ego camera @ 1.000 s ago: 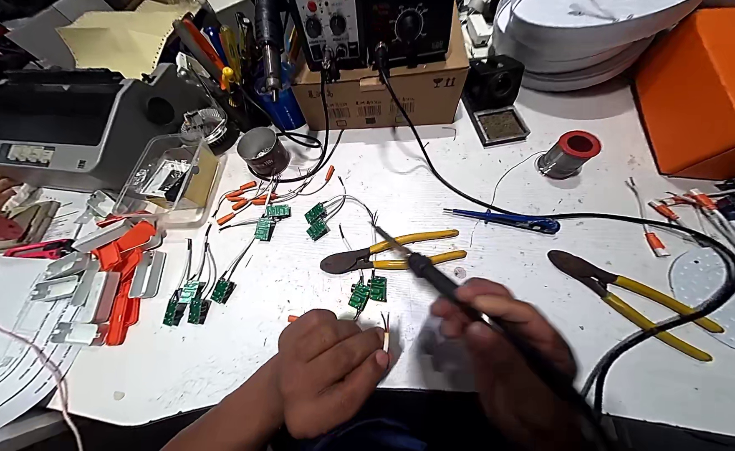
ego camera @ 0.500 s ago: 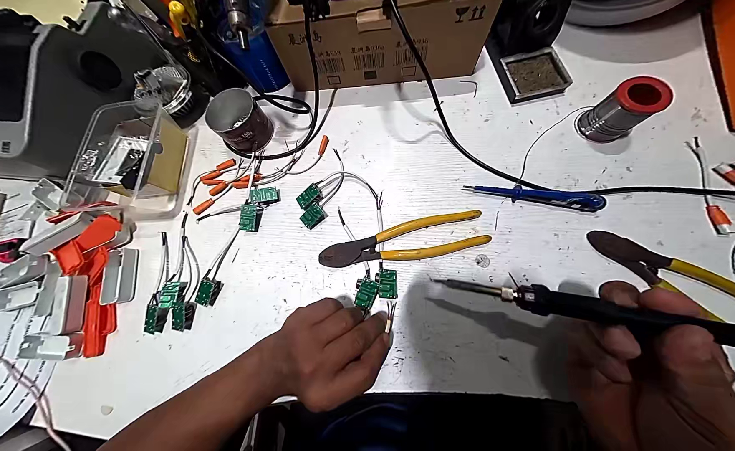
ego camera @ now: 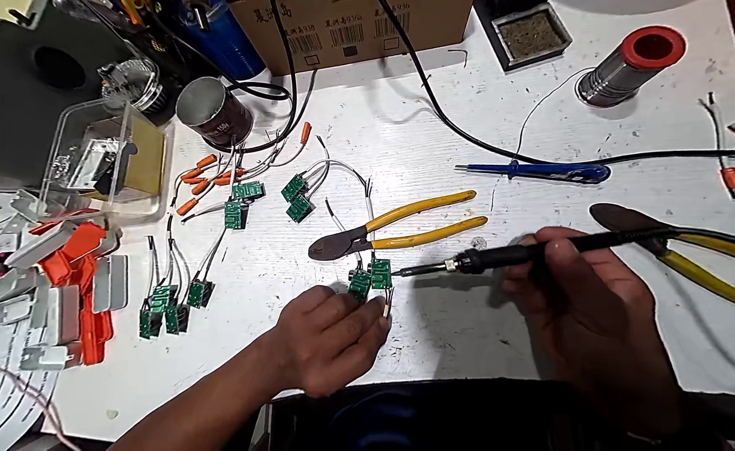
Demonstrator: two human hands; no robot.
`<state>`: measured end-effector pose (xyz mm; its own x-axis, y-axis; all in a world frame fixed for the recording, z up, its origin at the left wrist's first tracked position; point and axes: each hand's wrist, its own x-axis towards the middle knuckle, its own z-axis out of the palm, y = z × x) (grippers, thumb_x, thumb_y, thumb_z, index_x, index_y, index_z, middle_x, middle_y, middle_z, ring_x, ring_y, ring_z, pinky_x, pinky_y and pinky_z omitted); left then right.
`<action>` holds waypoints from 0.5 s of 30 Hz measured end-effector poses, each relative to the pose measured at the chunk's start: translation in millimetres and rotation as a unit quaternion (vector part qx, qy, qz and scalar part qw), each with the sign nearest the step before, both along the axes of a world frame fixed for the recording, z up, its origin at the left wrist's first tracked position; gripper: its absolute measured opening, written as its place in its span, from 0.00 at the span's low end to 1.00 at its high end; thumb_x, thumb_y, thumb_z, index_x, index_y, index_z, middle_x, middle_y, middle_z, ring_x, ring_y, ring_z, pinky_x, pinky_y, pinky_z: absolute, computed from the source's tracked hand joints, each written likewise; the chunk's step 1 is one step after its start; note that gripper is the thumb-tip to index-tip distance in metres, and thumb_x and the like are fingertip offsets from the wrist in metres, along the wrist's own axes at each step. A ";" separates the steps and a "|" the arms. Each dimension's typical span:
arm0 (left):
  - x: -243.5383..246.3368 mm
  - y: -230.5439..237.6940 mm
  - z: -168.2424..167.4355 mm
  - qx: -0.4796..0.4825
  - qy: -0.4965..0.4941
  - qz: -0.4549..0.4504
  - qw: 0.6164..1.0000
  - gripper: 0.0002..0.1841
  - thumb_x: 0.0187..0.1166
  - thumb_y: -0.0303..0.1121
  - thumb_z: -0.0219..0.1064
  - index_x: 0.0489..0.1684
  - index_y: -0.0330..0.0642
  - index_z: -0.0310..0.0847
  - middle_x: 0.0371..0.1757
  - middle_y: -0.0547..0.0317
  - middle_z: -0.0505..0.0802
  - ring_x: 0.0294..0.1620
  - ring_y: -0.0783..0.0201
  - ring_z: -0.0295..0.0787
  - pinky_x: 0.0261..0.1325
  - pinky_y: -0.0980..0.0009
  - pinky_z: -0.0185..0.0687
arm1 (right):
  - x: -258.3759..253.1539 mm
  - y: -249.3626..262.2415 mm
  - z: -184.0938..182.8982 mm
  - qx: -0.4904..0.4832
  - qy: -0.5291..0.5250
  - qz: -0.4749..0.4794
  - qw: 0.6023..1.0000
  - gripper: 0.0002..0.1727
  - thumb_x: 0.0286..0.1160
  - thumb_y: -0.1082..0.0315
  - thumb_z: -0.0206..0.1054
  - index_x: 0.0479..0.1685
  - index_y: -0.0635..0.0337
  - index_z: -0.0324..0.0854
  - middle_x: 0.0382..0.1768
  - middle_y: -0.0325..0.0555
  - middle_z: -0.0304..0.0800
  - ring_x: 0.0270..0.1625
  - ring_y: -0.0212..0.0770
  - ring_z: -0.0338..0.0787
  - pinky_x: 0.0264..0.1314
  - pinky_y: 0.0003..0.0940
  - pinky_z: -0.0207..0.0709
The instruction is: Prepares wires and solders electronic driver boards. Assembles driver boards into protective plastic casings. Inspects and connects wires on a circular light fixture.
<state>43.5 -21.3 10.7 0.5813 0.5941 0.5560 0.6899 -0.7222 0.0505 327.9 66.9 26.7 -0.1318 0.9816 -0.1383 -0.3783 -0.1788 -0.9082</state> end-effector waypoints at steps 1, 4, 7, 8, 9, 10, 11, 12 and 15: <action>-0.1 0.0 0.2 0.002 0.001 0.001 1.000 0.07 0.86 0.31 0.61 0.52 0.43 0.85 0.49 0.52 0.97 0.35 0.58 0.84 0.37 0.64 0.72 | 0.0 3.3 -0.2 -0.011 -0.003 0.008 1.000 0.09 0.90 0.65 0.57 0.54 0.57 0.81 0.36 0.44 0.93 0.32 0.34 0.94 0.38 0.27 0.92; -0.4 0.1 -0.2 0.002 0.002 0.000 1.000 0.07 0.86 0.30 0.62 0.52 0.43 0.85 0.49 0.52 0.97 0.35 0.58 0.85 0.38 0.65 0.72 | 0.7 9.7 -0.2 -0.032 -0.013 0.032 0.999 0.10 0.91 0.64 0.55 0.55 0.57 0.79 0.36 0.45 0.92 0.31 0.35 0.93 0.38 0.29 0.92; -0.3 0.2 -0.5 0.002 0.000 0.001 1.000 0.07 0.86 0.30 0.62 0.51 0.43 0.85 0.49 0.52 0.97 0.35 0.58 0.85 0.38 0.65 0.73 | 0.9 12.4 2.3 -0.052 -0.028 0.045 0.997 0.09 0.91 0.65 0.55 0.54 0.58 0.78 0.34 0.44 0.91 0.30 0.34 0.93 0.37 0.30 0.93; -0.3 0.2 -0.8 0.002 -0.001 0.001 1.000 0.07 0.86 0.30 0.63 0.51 0.43 0.85 0.49 0.52 0.97 0.35 0.58 0.85 0.38 0.65 0.73 | 0.8 13.2 3.2 -0.057 -0.030 0.047 0.997 0.09 0.91 0.65 0.55 0.53 0.58 0.79 0.34 0.44 0.91 0.29 0.35 0.93 0.37 0.30 0.93; -0.3 0.0 -1.1 0.001 -0.001 0.001 1.000 0.07 0.86 0.30 0.63 0.52 0.43 0.85 0.49 0.52 0.97 0.36 0.58 0.85 0.38 0.64 0.73 | 0.8 14.2 4.0 -0.059 -0.033 0.049 0.996 0.10 0.91 0.65 0.54 0.53 0.58 0.79 0.34 0.44 0.91 0.29 0.35 0.93 0.37 0.31 0.93; -0.4 -0.2 -1.3 0.000 -0.002 0.002 1.000 0.07 0.86 0.30 0.63 0.52 0.43 0.85 0.49 0.52 0.97 0.36 0.58 0.85 0.39 0.64 0.73 | 0.6 15.1 4.6 -0.061 -0.037 0.048 0.996 0.10 0.91 0.64 0.54 0.52 0.57 0.79 0.34 0.44 0.91 0.29 0.35 0.93 0.37 0.31 0.93; -0.2 -0.4 -1.7 -0.001 -0.004 0.004 1.000 0.07 0.85 0.31 0.63 0.52 0.43 0.85 0.49 0.52 0.97 0.36 0.58 0.85 0.39 0.64 0.73 | 0.5 16.0 5.2 -0.065 -0.038 0.048 0.996 0.10 0.91 0.64 0.54 0.53 0.57 0.79 0.35 0.45 0.91 0.30 0.36 0.93 0.37 0.32 0.93; 0.1 -0.7 -2.0 0.000 -0.006 0.007 1.000 0.07 0.85 0.31 0.63 0.51 0.43 0.85 0.49 0.53 0.97 0.36 0.58 0.85 0.39 0.64 0.73 | 0.6 17.1 5.7 -0.071 -0.036 0.049 0.996 0.09 0.91 0.63 0.55 0.53 0.57 0.78 0.36 0.46 0.92 0.30 0.37 0.94 0.38 0.33 0.93; 0.5 -1.0 -2.1 0.002 -0.007 0.010 1.000 0.07 0.85 0.30 0.63 0.51 0.43 0.85 0.49 0.52 0.97 0.36 0.58 0.85 0.39 0.64 0.73 | 0.5 19.1 7.1 -0.084 -0.037 0.056 0.994 0.09 0.91 0.63 0.55 0.53 0.56 0.78 0.36 0.46 0.91 0.31 0.37 0.94 0.38 0.34 0.93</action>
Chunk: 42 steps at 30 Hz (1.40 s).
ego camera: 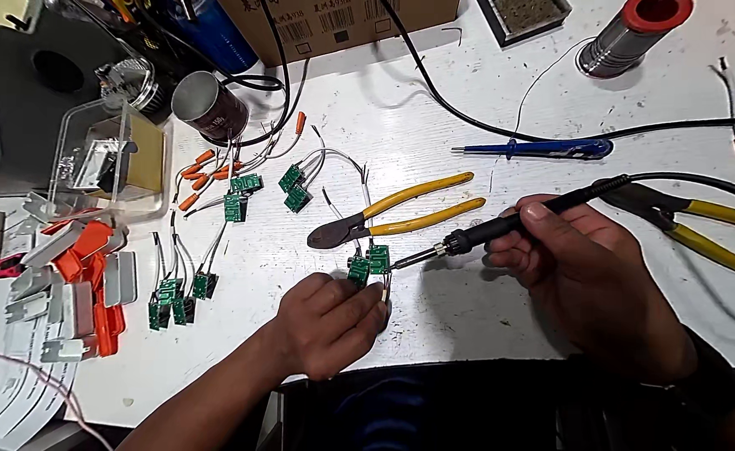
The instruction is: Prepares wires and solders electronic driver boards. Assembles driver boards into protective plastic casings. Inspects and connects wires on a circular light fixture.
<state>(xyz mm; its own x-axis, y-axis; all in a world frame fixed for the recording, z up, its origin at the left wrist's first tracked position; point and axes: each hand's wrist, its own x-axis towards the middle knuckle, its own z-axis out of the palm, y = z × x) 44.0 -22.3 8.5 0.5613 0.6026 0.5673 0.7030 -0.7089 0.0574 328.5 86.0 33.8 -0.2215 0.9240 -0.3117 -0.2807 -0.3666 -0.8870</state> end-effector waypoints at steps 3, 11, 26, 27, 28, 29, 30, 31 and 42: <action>-0.1 0.4 -0.3 0.003 -0.002 -0.001 1.000 0.07 0.85 0.31 0.63 0.51 0.43 0.85 0.49 0.52 0.97 0.36 0.57 0.85 0.39 0.64 0.73 | -1.3 0.4 1.5 -0.010 -0.005 -0.002 1.000 0.08 0.91 0.65 0.55 0.53 0.57 0.77 0.35 0.47 0.92 0.30 0.38 0.94 0.37 0.35 0.94; -0.2 -0.2 -0.9 0.005 -0.002 0.002 1.000 0.07 0.85 0.31 0.64 0.51 0.43 0.85 0.49 0.52 0.97 0.37 0.57 0.85 0.39 0.64 0.73 | -1.1 1.3 1.3 -0.016 -0.006 -0.001 1.000 0.09 0.92 0.64 0.54 0.52 0.58 0.77 0.35 0.48 0.91 0.30 0.39 0.94 0.38 0.36 0.94; -0.5 -0.5 -0.6 0.002 -0.007 0.005 1.000 0.06 0.84 0.31 0.65 0.50 0.44 0.86 0.49 0.53 0.97 0.37 0.58 0.85 0.39 0.65 0.73 | -0.4 0.2 2.0 -0.013 -0.003 -0.002 1.000 0.08 0.90 0.66 0.56 0.51 0.59 0.77 0.37 0.49 0.92 0.29 0.39 0.94 0.37 0.37 0.94; -0.7 -0.6 -0.4 -0.002 -0.007 0.007 1.000 0.06 0.84 0.31 0.65 0.51 0.44 0.86 0.49 0.54 0.97 0.37 0.58 0.85 0.40 0.65 0.73 | -0.5 0.2 2.0 -0.011 -0.005 -0.001 1.000 0.08 0.90 0.66 0.55 0.50 0.59 0.78 0.36 0.48 0.92 0.29 0.39 0.94 0.37 0.37 0.94; -0.9 -0.4 -0.3 -0.005 -0.008 0.008 1.000 0.06 0.84 0.31 0.65 0.50 0.45 0.86 0.49 0.54 0.97 0.37 0.58 0.85 0.41 0.65 0.73 | -0.4 0.3 1.9 -0.008 -0.007 0.000 1.000 0.09 0.90 0.66 0.55 0.50 0.59 0.79 0.36 0.48 0.92 0.30 0.39 0.94 0.38 0.36 0.94; -1.1 -0.3 -0.5 -0.007 -0.010 0.009 1.000 0.06 0.84 0.31 0.65 0.50 0.45 0.86 0.50 0.54 0.97 0.38 0.59 0.85 0.41 0.65 0.73 | -0.3 0.3 1.7 -0.006 -0.007 0.000 1.000 0.09 0.90 0.66 0.55 0.50 0.60 0.79 0.36 0.48 0.92 0.30 0.39 0.94 0.38 0.37 0.94; -1.1 -0.1 -0.9 -0.009 -0.015 0.010 1.000 0.06 0.84 0.31 0.65 0.51 0.45 0.86 0.50 0.54 0.97 0.38 0.59 0.85 0.41 0.65 0.73 | -0.3 0.2 1.6 -0.006 -0.008 0.001 1.000 0.09 0.90 0.66 0.54 0.50 0.60 0.79 0.35 0.47 0.92 0.30 0.39 0.94 0.38 0.37 0.94; -1.0 0.2 -1.4 -0.011 -0.022 0.013 1.000 0.06 0.84 0.31 0.66 0.51 0.45 0.86 0.50 0.55 0.97 0.38 0.59 0.85 0.41 0.66 0.73 | -0.4 0.0 1.8 -0.006 -0.009 0.002 1.000 0.09 0.90 0.66 0.53 0.51 0.59 0.78 0.35 0.47 0.92 0.30 0.39 0.94 0.39 0.37 0.94; -0.6 0.8 -2.6 -0.028 -0.042 0.021 0.999 0.06 0.81 0.32 0.69 0.50 0.46 0.86 0.51 0.58 0.97 0.39 0.61 0.85 0.42 0.67 0.72 | -0.3 0.3 0.6 -0.005 -0.001 0.005 1.000 0.09 0.90 0.67 0.53 0.50 0.60 0.79 0.35 0.48 0.92 0.30 0.39 0.95 0.38 0.37 0.94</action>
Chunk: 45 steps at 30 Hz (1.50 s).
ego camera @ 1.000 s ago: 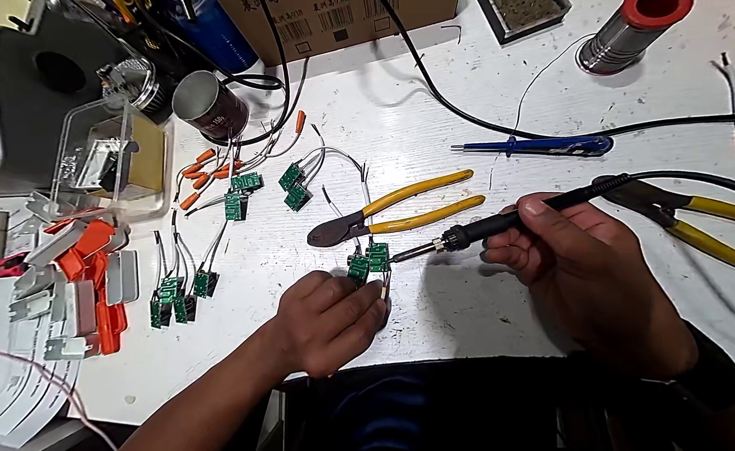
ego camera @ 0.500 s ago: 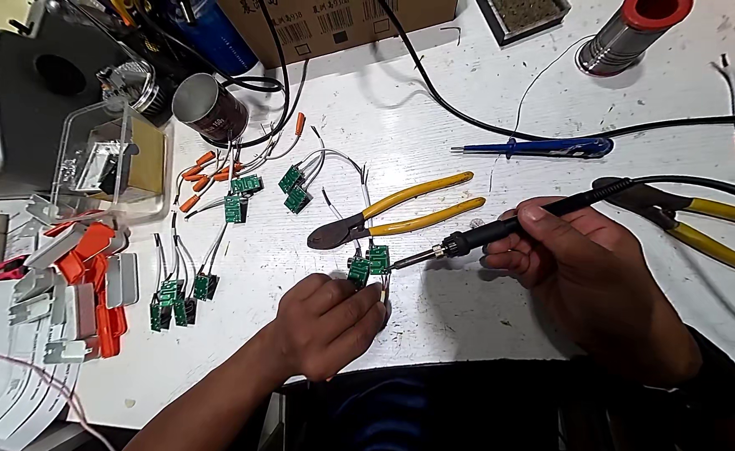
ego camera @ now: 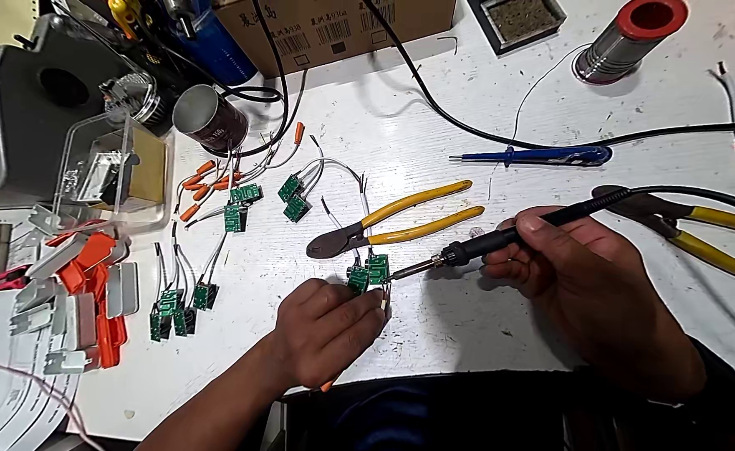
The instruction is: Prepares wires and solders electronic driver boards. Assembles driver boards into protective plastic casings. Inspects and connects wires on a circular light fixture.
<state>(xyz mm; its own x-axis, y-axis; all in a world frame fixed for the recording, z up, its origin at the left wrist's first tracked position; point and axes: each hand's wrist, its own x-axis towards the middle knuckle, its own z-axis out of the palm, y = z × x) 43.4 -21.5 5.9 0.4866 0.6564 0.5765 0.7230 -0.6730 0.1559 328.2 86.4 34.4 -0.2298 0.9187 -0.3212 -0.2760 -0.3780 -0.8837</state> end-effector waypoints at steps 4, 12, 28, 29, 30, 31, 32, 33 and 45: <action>0.3 0.1 0.7 -0.001 -0.001 -0.002 1.000 0.06 0.81 0.32 0.69 0.49 0.46 0.86 0.51 0.58 0.97 0.39 0.61 0.85 0.42 0.67 0.72 | -0.2 -0.7 0.6 -0.001 -0.004 0.003 1.000 0.09 0.90 0.67 0.54 0.50 0.60 0.78 0.36 0.48 0.92 0.31 0.39 0.95 0.38 0.36 0.94; 0.3 0.5 -0.2 -0.001 -0.002 0.000 1.000 0.06 0.80 0.32 0.70 0.49 0.46 0.86 0.51 0.58 0.97 0.39 0.61 0.86 0.42 0.67 0.73 | -0.5 -1.4 0.6 0.010 0.003 0.003 1.000 0.08 0.89 0.68 0.56 0.50 0.60 0.79 0.38 0.49 0.92 0.31 0.39 0.95 0.38 0.36 0.95; 0.8 1.1 -0.3 -0.002 -0.003 0.000 1.000 0.05 0.80 0.32 0.70 0.49 0.47 0.86 0.51 0.58 0.97 0.39 0.61 0.86 0.41 0.67 0.73 | -1.5 -0.8 1.4 0.001 -0.002 0.001 1.000 0.09 0.90 0.68 0.55 0.48 0.61 0.79 0.35 0.48 0.92 0.30 0.39 0.94 0.38 0.36 0.94; 0.8 1.1 -0.3 -0.003 -0.004 0.000 1.000 0.05 0.80 0.32 0.70 0.49 0.47 0.86 0.51 0.58 0.97 0.39 0.61 0.86 0.41 0.67 0.73 | -1.6 -0.8 1.5 0.002 -0.002 0.000 1.000 0.09 0.90 0.68 0.54 0.48 0.61 0.79 0.35 0.48 0.92 0.30 0.39 0.94 0.38 0.36 0.94; 0.8 1.4 -0.3 -0.002 -0.003 0.000 1.000 0.05 0.81 0.32 0.70 0.48 0.47 0.86 0.51 0.58 0.97 0.39 0.61 0.86 0.41 0.67 0.73 | -1.6 -0.8 1.2 0.004 0.000 -0.002 1.000 0.09 0.90 0.68 0.54 0.48 0.61 0.79 0.35 0.49 0.92 0.30 0.39 0.95 0.38 0.36 0.94; 0.8 1.4 -0.5 -0.001 -0.003 0.000 1.000 0.05 0.81 0.32 0.69 0.48 0.47 0.86 0.51 0.58 0.97 0.38 0.61 0.86 0.41 0.67 0.73 | -1.5 -0.9 1.3 0.004 -0.001 -0.002 1.000 0.09 0.90 0.68 0.54 0.48 0.60 0.79 0.35 0.49 0.92 0.30 0.39 0.95 0.38 0.36 0.94; 0.8 1.2 -0.7 -0.001 -0.003 0.000 1.000 0.05 0.80 0.32 0.69 0.48 0.47 0.86 0.51 0.58 0.97 0.38 0.61 0.86 0.41 0.67 0.73 | -1.5 -1.0 1.7 0.004 -0.003 -0.001 1.000 0.09 0.90 0.68 0.54 0.49 0.60 0.79 0.36 0.48 0.92 0.30 0.39 0.94 0.38 0.36 0.94; 0.8 1.1 -0.7 -0.001 -0.003 0.000 1.000 0.05 0.80 0.32 0.70 0.48 0.47 0.86 0.51 0.57 0.97 0.39 0.61 0.86 0.41 0.67 0.73 | -1.5 -1.0 1.9 0.003 -0.004 0.000 1.000 0.09 0.90 0.67 0.55 0.49 0.60 0.79 0.37 0.48 0.92 0.30 0.39 0.94 0.38 0.36 0.94; 1.1 1.0 0.7 -0.003 0.007 0.001 1.000 0.05 0.83 0.31 0.67 0.50 0.46 0.85 0.52 0.57 0.97 0.39 0.60 0.86 0.42 0.66 0.73 | -1.1 -0.5 1.9 -0.003 0.000 0.002 1.000 0.10 0.90 0.67 0.53 0.49 0.61 0.79 0.35 0.48 0.92 0.30 0.39 0.95 0.39 0.36 0.95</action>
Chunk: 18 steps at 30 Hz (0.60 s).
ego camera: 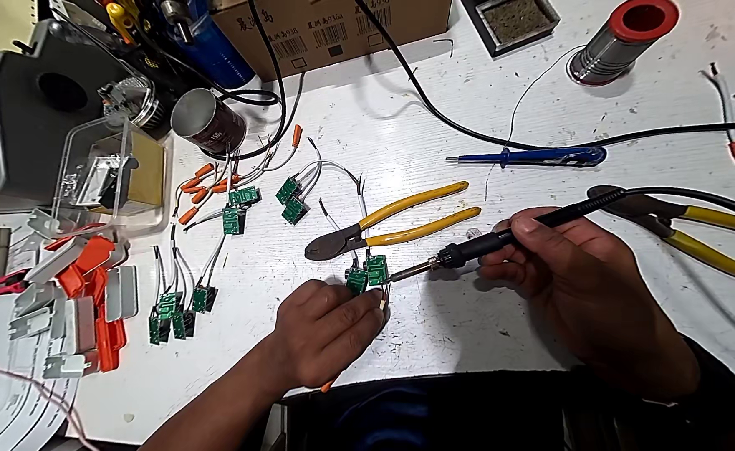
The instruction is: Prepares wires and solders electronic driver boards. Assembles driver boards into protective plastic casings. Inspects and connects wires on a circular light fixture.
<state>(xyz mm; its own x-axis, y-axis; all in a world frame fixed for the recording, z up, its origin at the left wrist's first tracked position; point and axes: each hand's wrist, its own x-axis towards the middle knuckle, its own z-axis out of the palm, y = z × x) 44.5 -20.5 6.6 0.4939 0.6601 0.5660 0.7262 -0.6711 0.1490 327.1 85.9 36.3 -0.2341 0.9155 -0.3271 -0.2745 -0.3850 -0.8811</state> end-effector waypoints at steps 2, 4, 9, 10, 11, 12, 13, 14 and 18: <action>0.2 -0.1 0.4 -0.001 0.003 0.000 1.000 0.05 0.83 0.31 0.66 0.50 0.46 0.85 0.52 0.56 0.97 0.39 0.60 0.86 0.42 0.66 0.73 | -0.1 -0.1 0.2 -0.003 0.001 -0.003 1.000 0.09 0.90 0.67 0.54 0.49 0.60 0.78 0.36 0.48 0.92 0.30 0.39 0.95 0.38 0.36 0.95; 0.2 -0.1 0.8 -0.002 0.005 -0.001 1.000 0.05 0.83 0.31 0.66 0.50 0.46 0.85 0.52 0.56 0.97 0.39 0.60 0.86 0.41 0.66 0.73 | 0.1 -0.1 -0.1 -0.002 0.004 -0.005 1.000 0.09 0.90 0.68 0.53 0.49 0.61 0.78 0.36 0.49 0.92 0.30 0.39 0.95 0.38 0.37 0.95; 0.4 0.5 1.2 -0.001 0.004 -0.002 1.000 0.05 0.83 0.31 0.66 0.50 0.46 0.85 0.51 0.56 0.97 0.39 0.60 0.86 0.41 0.66 0.73 | 0.3 -0.1 -0.5 0.002 0.009 -0.002 1.000 0.10 0.91 0.68 0.52 0.47 0.60 0.78 0.35 0.49 0.92 0.30 0.39 0.95 0.38 0.36 0.95; 0.3 0.5 1.0 0.000 0.004 -0.002 1.000 0.05 0.83 0.31 0.66 0.49 0.46 0.85 0.51 0.56 0.97 0.39 0.60 0.86 0.41 0.66 0.73 | 0.1 -0.1 0.0 0.001 0.005 -0.003 1.000 0.10 0.90 0.68 0.52 0.48 0.60 0.79 0.35 0.48 0.92 0.30 0.39 0.95 0.38 0.36 0.94; 0.3 0.5 0.8 0.000 0.005 -0.003 1.000 0.05 0.83 0.31 0.67 0.49 0.46 0.85 0.51 0.56 0.97 0.39 0.60 0.86 0.41 0.66 0.73 | 0.0 -0.1 0.1 0.000 0.003 -0.003 1.000 0.10 0.90 0.67 0.53 0.48 0.60 0.78 0.34 0.48 0.92 0.30 0.39 0.95 0.38 0.36 0.94; 0.2 0.4 0.5 0.000 0.005 -0.003 1.000 0.05 0.83 0.31 0.67 0.49 0.46 0.85 0.51 0.56 0.97 0.39 0.60 0.86 0.41 0.66 0.73 | 0.0 -0.2 -0.1 0.001 0.003 -0.003 1.000 0.10 0.90 0.68 0.53 0.48 0.60 0.78 0.34 0.48 0.91 0.30 0.39 0.94 0.38 0.36 0.94; 0.2 0.2 0.4 -0.001 0.005 -0.002 1.000 0.05 0.83 0.31 0.67 0.49 0.46 0.85 0.51 0.56 0.97 0.39 0.60 0.86 0.42 0.66 0.73 | 0.0 -0.5 -0.6 0.002 0.005 -0.005 1.000 0.10 0.90 0.68 0.52 0.47 0.60 0.79 0.34 0.48 0.92 0.30 0.39 0.95 0.38 0.37 0.95; 0.2 0.1 0.6 -0.001 0.005 -0.001 1.000 0.05 0.83 0.31 0.67 0.49 0.46 0.85 0.51 0.56 0.97 0.39 0.60 0.86 0.42 0.66 0.73 | 0.3 -0.7 -0.9 0.003 0.006 -0.004 1.000 0.10 0.90 0.67 0.52 0.48 0.60 0.78 0.34 0.48 0.92 0.30 0.40 0.95 0.38 0.37 0.95; 0.7 0.4 1.0 0.002 0.006 0.002 1.000 0.05 0.83 0.31 0.67 0.49 0.46 0.85 0.51 0.57 0.97 0.39 0.60 0.86 0.42 0.66 0.73 | 0.7 -1.1 -1.9 0.007 0.011 -0.006 1.000 0.10 0.90 0.68 0.52 0.48 0.60 0.78 0.34 0.48 0.92 0.30 0.39 0.95 0.38 0.37 0.95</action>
